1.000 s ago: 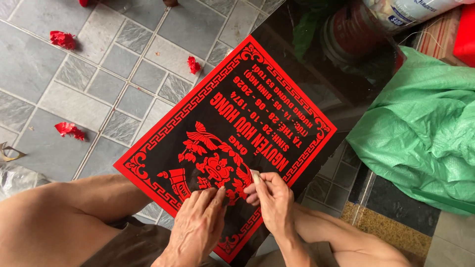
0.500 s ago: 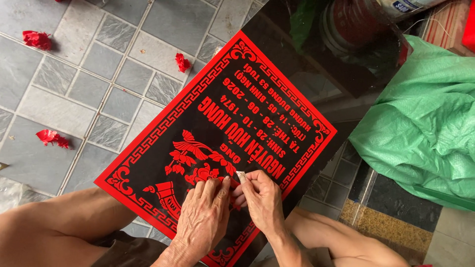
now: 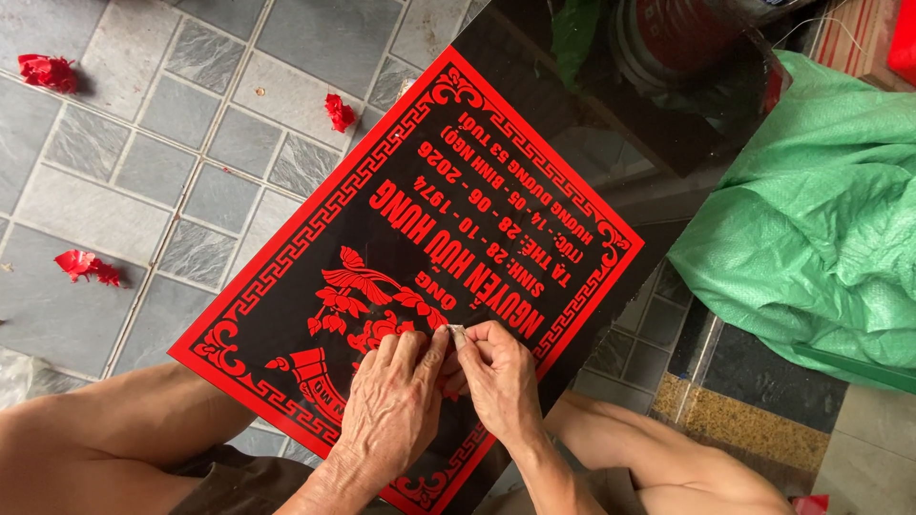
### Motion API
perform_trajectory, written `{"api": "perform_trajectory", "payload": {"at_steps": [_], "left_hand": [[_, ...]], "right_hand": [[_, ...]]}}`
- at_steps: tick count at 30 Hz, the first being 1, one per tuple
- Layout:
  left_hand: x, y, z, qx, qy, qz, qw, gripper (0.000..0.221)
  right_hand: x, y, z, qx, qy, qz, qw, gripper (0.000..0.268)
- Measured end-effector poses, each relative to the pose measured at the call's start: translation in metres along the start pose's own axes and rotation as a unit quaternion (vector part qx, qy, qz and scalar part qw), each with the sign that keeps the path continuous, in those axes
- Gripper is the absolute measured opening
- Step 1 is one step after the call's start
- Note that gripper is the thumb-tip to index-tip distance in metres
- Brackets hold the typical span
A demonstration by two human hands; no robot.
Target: Applying and aligning adhesive red decals onto a black memorial sign.
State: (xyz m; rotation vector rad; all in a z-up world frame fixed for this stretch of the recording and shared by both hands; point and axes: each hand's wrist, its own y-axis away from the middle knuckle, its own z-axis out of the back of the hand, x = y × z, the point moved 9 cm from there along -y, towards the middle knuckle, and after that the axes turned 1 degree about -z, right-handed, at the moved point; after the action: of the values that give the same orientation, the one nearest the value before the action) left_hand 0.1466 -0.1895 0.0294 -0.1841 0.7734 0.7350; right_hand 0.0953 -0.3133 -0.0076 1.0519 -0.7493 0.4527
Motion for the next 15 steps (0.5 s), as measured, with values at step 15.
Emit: {"api": "perform_trajectory", "payload": {"at_steps": [15], "left_hand": [[0.008,-0.025,0.019,0.009,0.083,0.045,0.996,0.058]], "right_hand": [[-0.025,-0.012,0.004,0.092,-0.219,-0.063,0.969,0.022]]}}
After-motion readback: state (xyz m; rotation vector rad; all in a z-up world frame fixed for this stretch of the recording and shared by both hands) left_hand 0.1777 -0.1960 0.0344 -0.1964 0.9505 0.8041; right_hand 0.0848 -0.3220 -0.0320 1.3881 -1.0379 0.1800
